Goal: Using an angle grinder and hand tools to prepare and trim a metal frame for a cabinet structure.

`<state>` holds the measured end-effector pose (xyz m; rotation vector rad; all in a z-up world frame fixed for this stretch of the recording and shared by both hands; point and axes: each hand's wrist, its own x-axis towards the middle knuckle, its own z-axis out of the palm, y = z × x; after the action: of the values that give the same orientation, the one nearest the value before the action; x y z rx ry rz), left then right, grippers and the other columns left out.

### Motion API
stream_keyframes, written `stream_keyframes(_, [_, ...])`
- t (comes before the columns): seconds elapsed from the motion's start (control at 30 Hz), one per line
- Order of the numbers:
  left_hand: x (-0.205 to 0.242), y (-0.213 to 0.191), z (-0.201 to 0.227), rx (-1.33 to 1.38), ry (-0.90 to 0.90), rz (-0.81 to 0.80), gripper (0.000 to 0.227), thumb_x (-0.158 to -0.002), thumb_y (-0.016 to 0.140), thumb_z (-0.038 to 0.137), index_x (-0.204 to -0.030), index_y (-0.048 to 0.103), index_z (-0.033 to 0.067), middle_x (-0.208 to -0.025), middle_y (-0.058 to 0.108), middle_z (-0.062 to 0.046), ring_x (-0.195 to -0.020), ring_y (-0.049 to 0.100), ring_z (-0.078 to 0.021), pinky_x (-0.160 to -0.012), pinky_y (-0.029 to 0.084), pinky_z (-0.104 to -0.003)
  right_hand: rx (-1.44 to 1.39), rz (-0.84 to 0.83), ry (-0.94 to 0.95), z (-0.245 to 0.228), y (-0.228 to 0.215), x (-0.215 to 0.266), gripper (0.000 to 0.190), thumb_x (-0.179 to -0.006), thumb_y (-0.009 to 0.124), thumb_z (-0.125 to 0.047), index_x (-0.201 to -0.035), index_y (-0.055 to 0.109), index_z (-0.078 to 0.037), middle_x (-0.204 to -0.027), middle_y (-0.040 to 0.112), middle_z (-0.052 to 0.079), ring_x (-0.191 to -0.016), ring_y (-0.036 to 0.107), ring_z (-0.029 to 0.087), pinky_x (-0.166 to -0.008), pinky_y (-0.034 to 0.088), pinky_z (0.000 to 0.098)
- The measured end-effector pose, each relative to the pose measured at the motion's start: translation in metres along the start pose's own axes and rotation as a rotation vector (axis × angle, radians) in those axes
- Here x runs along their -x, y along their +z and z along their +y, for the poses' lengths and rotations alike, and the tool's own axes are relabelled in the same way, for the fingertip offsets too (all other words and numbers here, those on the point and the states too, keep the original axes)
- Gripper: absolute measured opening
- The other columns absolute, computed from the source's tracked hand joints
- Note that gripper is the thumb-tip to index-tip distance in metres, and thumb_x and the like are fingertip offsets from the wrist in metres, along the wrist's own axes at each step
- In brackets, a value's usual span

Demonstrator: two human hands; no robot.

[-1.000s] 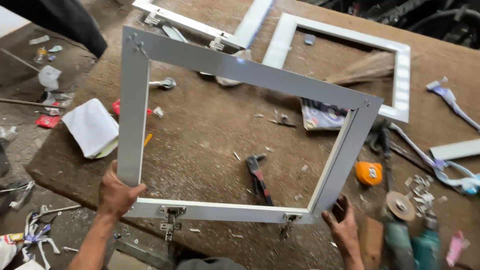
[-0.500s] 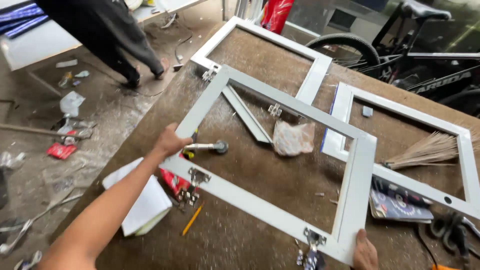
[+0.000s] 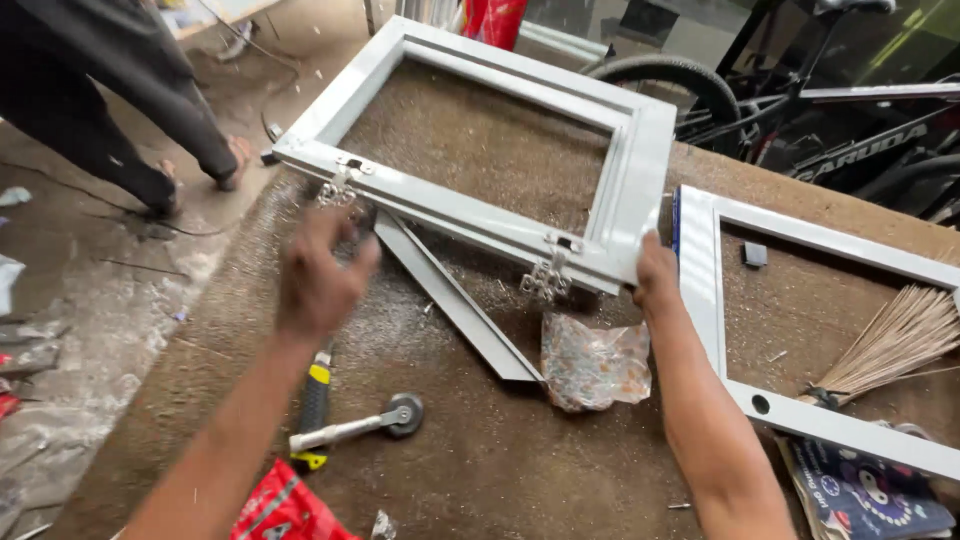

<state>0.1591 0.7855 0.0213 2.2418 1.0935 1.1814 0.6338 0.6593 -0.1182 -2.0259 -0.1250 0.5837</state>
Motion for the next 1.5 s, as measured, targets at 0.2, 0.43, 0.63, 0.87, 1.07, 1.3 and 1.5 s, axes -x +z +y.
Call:
stream_keyframes(0.2, [0.173,0.046,0.041,0.264,-0.339,-0.531,0.038,-0.083,0.078,0.012,-0.12,0.071,0.0097,-0.11,0.073,-0.014,-0.1,0.076,-0.0326,-0.089,0.062,-0.046,0.646,0.069,-0.499,0.056,-0.001,-0.099,0.044,-0.101,0.059,-0.034,-0.136,0.061,-0.007,-0.118,0.069,0.023,-0.116,0.065,0.043,-0.096,0.054,0.055])
stream_keyframes(0.43, [0.346,0.035,-0.013,0.171,-0.487,-0.574,0.045,-0.068,0.091,0.024,-0.111,0.084,0.0355,-0.115,0.079,0.016,-0.096,0.08,-0.0078,-0.091,0.063,-0.024,0.742,0.865,-1.397,0.158,-0.292,-0.062,0.09,-0.089,0.097,-0.023,-0.153,0.042,0.005,-0.151,0.033,0.025,-0.149,0.025,0.038,-0.123,0.013,0.0513])
stream_keyframes(0.63, [0.434,0.025,-0.056,0.458,-1.053,-0.517,0.054,-0.076,0.087,-0.011,-0.128,0.078,-0.0021,-0.127,0.071,-0.033,-0.111,0.068,-0.0465,-0.095,0.054,-0.063,-0.057,0.692,0.239,0.2,-0.386,0.0,0.097,-0.099,0.079,-0.055,-0.146,0.029,0.014,-0.141,0.041,0.036,-0.134,0.051,0.042,-0.11,0.045,0.059])
stream_keyframes(0.87, [0.406,0.012,0.02,0.24,-1.018,-0.601,0.047,-0.078,0.085,0.001,-0.124,0.082,0.0091,-0.118,0.081,-0.017,-0.106,0.074,-0.0274,-0.096,0.054,-0.043,-0.93,0.761,0.175,0.227,-0.393,-0.096,0.086,-0.069,0.098,-0.01,-0.129,0.041,0.013,-0.106,0.067,0.033,-0.094,0.076,0.043,-0.083,0.065,0.056])
stream_keyframes(1.07, [0.373,-0.022,0.129,0.106,-1.014,-0.74,0.041,-0.08,0.083,0.012,-0.121,0.085,0.0188,-0.111,0.09,-0.002,-0.101,0.079,-0.0109,-0.096,0.054,-0.025,-1.35,0.143,-0.109,0.156,-0.457,-0.017,0.014,-0.093,0.068,-0.012,-0.107,0.068,-0.008,-0.103,0.075,0.008,-0.093,0.074,0.029,-0.095,0.061,0.0499])
stream_keyframes(1.3, [0.314,-0.081,0.336,0.564,-0.981,-0.751,0.063,-0.088,0.064,0.016,-0.149,0.049,0.0084,-0.147,0.062,-0.013,-0.134,0.063,-0.0224,-0.108,0.051,-0.036,-1.255,-0.079,-0.364,0.187,-0.552,0.319,0.069,-0.08,0.087,-0.021,-0.142,0.06,-0.008,-0.126,0.067,0.014,-0.117,0.063,0.028,-0.119,0.046,0.0431])
stream_keyframes(1.5, [0.396,-0.062,0.372,0.334,-0.979,-0.92,0.129,-0.062,0.083,0.045,-0.165,0.008,0.0232,-0.163,0.04,-0.009,-0.146,0.046,-0.0253,-0.115,0.043,-0.043,-1.205,0.195,-0.22,0.257,-0.557,0.607,0.051,-0.083,0.077,-0.019,-0.128,0.054,-0.019,-0.142,0.06,0.003,-0.119,0.059,0.026,-0.122,0.038,0.05])
